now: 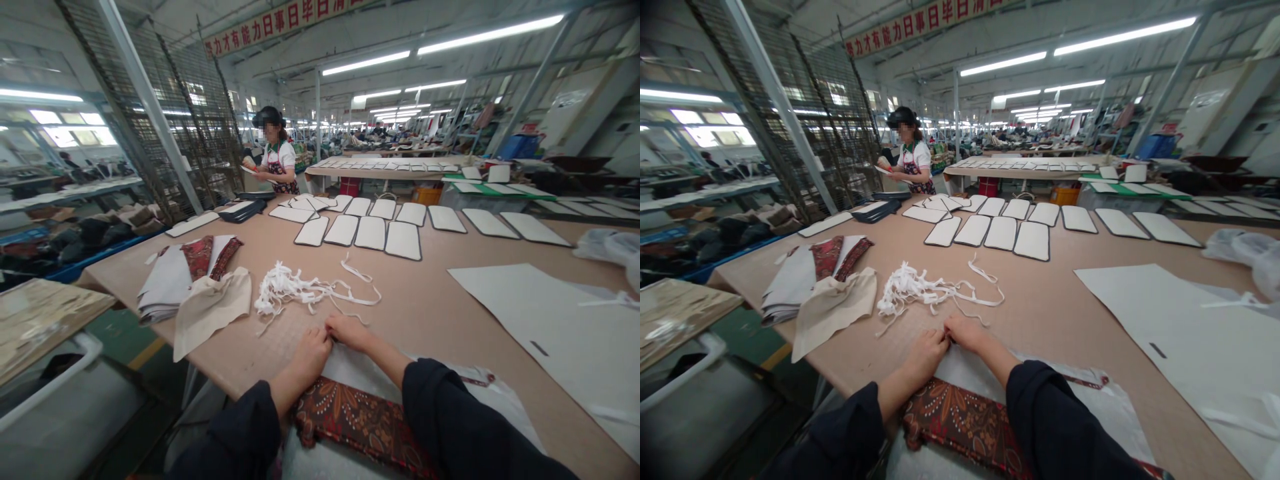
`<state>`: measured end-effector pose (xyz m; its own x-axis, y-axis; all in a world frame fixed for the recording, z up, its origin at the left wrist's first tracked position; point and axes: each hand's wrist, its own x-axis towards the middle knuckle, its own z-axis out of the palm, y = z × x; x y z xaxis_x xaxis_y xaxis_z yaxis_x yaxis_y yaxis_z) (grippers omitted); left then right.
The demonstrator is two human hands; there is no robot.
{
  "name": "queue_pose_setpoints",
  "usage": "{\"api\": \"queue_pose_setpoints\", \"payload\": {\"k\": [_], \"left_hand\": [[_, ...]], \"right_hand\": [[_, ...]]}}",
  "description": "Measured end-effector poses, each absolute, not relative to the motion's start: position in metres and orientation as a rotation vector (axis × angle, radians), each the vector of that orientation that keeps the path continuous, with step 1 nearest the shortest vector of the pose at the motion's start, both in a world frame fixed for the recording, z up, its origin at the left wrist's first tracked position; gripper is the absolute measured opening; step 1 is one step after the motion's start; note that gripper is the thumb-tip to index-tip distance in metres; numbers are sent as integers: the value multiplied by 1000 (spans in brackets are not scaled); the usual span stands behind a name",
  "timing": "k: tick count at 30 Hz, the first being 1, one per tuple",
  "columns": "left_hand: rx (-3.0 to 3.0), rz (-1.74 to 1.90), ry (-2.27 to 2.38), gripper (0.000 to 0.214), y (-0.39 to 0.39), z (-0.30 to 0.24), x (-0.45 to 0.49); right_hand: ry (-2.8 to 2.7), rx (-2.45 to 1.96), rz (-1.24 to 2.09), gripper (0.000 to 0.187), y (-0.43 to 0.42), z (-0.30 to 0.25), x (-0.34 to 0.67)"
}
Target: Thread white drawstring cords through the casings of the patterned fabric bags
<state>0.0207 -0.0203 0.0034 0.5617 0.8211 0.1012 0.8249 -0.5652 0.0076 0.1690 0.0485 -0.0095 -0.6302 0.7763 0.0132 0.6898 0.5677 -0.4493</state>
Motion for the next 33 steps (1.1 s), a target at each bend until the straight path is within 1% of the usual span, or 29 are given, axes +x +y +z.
{"api": "queue_pose_setpoints", "payload": {"k": [5, 8, 12, 17, 21, 24, 27, 30, 33], "left_hand": [[-2736, -125, -1465, 29, -20, 6, 21], [-2736, -105, -1512, 27, -17, 3, 21], [-2733, -98, -1534, 25, -13, -3, 20], [-2715, -94, -1501, 25, -13, 0, 22], [-2726, -166, -1372, 21, -14, 5, 23], [-2766, -182, -1317, 18, -13, 7, 24], [-2789, -174, -1298, 18, -11, 8, 22], [-2811, -158, -1303, 19, -7, 11, 21], [-2814, -79, -1354, 15, -2, 18, 27]], "right_hand": [[-2509, -1345, 723, 13, 56, -16, 168], [-2440, -1453, 806, 9, 59, -17, 168], [-2426, -1554, 832, 7, 61, -14, 165], [-2391, -1614, 764, 10, 55, -7, 161], [-2403, -1477, 515, 20, 30, -1, 169], [-2585, -1293, 291, 20, 0, 5, 191], [-2733, -1240, 201, 19, -31, 12, 233], [-2709, -1456, 249, 20, -52, 19, 285], [-2594, -1752, 413, 24, -54, 21, 326]]}}
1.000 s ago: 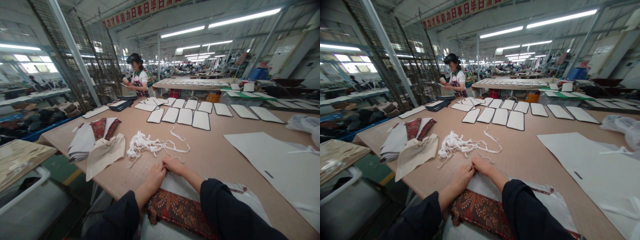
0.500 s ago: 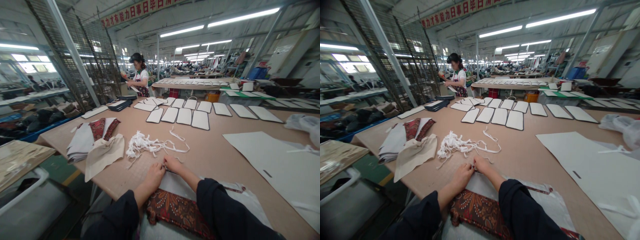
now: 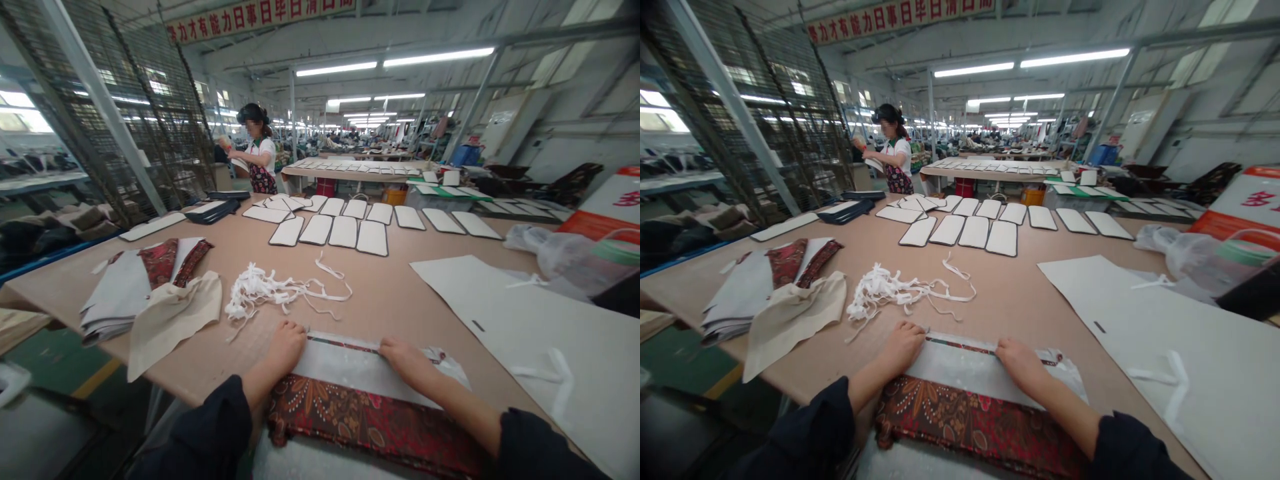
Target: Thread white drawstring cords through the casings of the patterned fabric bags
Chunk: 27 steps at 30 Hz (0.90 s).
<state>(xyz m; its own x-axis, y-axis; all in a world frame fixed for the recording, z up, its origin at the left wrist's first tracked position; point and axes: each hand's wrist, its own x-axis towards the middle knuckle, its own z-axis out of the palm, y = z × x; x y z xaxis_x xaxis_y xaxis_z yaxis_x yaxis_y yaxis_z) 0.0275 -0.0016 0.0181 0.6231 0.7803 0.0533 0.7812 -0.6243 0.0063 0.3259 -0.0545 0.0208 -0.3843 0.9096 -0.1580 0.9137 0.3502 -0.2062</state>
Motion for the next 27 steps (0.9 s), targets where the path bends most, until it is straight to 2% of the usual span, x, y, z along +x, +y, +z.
{"api": "queue_pose_setpoints", "payload": {"k": [4, 7, 10, 13, 16, 18, 20, 23, 27], "left_hand": [[-2825, -77, -1332, 14, 4, 24, 49], [-2900, -171, -1253, 22, 3, 23, 63], [-2963, -254, -1192, 17, -4, 26, 65], [-3039, -293, -1098, 12, -22, 41, 56], [-3180, -200, -929, 13, -48, 65, 46], [-3297, -24, -809, 12, -64, 79, 42], [-3396, 176, -740, 8, -76, 88, 42], [-3522, 375, -855, 6, -76, 89, 48], [-3521, 242, -1191, 13, -51, 72, 65]], "right_hand": [[2345, 1955, -638, 19, -40, 20, 341], [2232, 1985, -748, 20, -37, 26, 337], [2314, 1886, -821, 16, -50, 44, 340], [2350, 1676, -1048, 17, -68, 66, 352], [2287, 1611, -1231, 20, -74, 75, 357], [2367, 1718, -1122, 24, -69, 68, 349], [2503, 1817, -876, 23, -62, 53, 336], [2581, 1875, -560, 21, -50, 27, 314], [2478, 1942, -429, 15, -42, 9, 304]]}}
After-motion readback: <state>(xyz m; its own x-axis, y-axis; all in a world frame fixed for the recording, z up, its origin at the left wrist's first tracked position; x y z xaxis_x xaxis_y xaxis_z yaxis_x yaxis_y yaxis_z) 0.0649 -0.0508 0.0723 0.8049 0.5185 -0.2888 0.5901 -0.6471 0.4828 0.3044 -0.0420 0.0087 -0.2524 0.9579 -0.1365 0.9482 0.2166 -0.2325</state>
